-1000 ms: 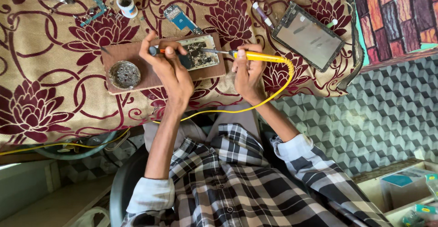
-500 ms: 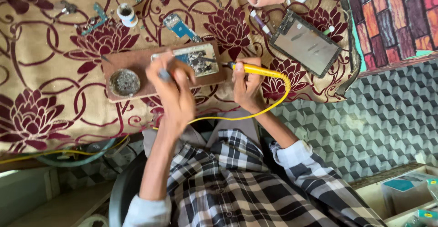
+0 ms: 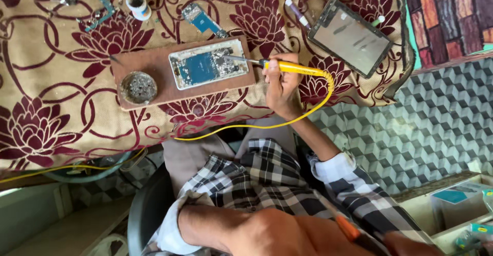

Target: The person uses a soldering iron and a small tool to work on a circuit board placed on a wooden block. They repeatedly apply heat and manipulate components on the board while seated at a table with various electronic parts and tools nearby.

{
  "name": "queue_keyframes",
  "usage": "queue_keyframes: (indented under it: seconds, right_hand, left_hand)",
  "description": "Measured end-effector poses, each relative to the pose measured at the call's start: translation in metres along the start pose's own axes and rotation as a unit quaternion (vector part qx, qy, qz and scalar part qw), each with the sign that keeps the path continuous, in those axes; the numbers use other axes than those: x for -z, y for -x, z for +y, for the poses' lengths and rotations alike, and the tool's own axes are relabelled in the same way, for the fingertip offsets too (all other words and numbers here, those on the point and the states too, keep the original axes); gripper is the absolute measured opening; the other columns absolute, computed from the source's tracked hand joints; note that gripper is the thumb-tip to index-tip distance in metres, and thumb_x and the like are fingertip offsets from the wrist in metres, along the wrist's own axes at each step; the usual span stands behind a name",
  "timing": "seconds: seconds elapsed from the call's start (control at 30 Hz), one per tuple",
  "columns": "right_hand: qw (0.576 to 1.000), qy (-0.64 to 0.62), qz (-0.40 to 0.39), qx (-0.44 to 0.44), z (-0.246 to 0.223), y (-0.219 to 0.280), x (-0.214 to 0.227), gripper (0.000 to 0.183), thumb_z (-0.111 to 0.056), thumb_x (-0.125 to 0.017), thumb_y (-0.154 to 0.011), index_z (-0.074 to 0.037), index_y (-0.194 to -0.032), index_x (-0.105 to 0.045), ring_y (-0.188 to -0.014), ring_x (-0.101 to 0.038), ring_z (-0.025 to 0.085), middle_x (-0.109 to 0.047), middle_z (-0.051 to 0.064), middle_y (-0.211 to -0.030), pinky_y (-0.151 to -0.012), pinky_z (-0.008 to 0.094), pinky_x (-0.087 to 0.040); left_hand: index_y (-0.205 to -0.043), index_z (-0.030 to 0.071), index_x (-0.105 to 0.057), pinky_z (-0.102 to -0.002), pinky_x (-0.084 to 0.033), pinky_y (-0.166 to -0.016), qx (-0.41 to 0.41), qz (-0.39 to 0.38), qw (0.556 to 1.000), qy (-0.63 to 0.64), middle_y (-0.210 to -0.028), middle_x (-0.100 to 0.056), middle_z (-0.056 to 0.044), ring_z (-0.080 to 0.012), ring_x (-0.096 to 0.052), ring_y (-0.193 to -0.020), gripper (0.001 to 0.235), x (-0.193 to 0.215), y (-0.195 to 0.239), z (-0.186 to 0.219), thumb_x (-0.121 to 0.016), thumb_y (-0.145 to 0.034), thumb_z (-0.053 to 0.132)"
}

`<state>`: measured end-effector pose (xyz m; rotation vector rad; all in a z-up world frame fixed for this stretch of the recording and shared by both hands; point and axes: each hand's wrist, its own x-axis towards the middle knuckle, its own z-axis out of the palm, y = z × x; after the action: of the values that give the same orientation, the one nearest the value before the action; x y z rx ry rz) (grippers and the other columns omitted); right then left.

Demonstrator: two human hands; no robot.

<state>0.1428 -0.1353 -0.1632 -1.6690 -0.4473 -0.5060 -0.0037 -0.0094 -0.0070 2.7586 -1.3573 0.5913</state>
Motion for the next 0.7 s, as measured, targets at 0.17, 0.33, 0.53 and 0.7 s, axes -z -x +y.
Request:
queue_keyframes:
  seconds: [0.17, 0.33, 0.53, 0.7]
  right_hand:
    - [1.000, 0.019, -0.005, 0.001, 0.004, 0.007, 0.003, 0.021, -0.023, -0.049, -0.116, -0.002, -0.116, -0.049, -0.069, -0.053, 0.008, -0.059, 0.004, -0.081, -0.063, 0.024, -0.045]
    - [0.998, 0.027, 0.048, -0.026, 0.012, 0.013, -0.002, 0.020, -0.022, -0.052, -0.114, -0.001, -0.115, -0.051, -0.068, -0.053, 0.009, -0.058, 0.004, -0.079, -0.064, 0.025, -0.046]
    - [0.999, 0.017, 0.030, -0.016, 0.004, 0.003, -0.001, 0.019, -0.020, -0.052, -0.113, -0.001, -0.115, -0.050, -0.066, -0.052, 0.007, -0.060, 0.004, -0.080, -0.062, 0.024, -0.045]
    - [0.999, 0.026, 0.013, -0.046, -0.002, 0.009, 0.002, 0.018, -0.019, -0.051, -0.114, -0.001, -0.114, -0.049, -0.068, -0.053, 0.007, -0.061, 0.005, -0.082, -0.065, 0.023, -0.047]
  left_hand:
    - [-0.107, 0.024, -0.059, -0.038, -0.033, -0.065, 0.004, -0.030, 0.999, 0.019, -0.069, -0.047, 0.001, -0.0165, -0.043, -0.059, 0.011, -0.005, 0.011, 0.023, -0.063, -0.097, 0.023]
    - [-0.105, 0.018, -0.060, -0.041, -0.035, -0.068, -0.001, -0.057, 0.998, 0.032, -0.072, -0.050, -0.002, -0.0194, -0.046, -0.061, 0.013, -0.011, 0.021, 0.025, -0.063, -0.098, 0.028]
    - [-0.104, 0.012, -0.060, -0.045, -0.037, -0.071, 0.001, -0.084, 0.996, 0.026, -0.075, -0.052, -0.004, -0.0228, -0.049, -0.064, 0.023, -0.028, 0.028, 0.011, -0.062, -0.099, 0.034]
    - [-0.102, 0.006, -0.060, -0.047, -0.038, -0.073, -0.009, -0.127, 0.991, 0.042, -0.077, -0.054, -0.007, -0.0257, -0.051, -0.066, 0.033, -0.038, 0.046, 0.005, -0.062, -0.100, 0.038]
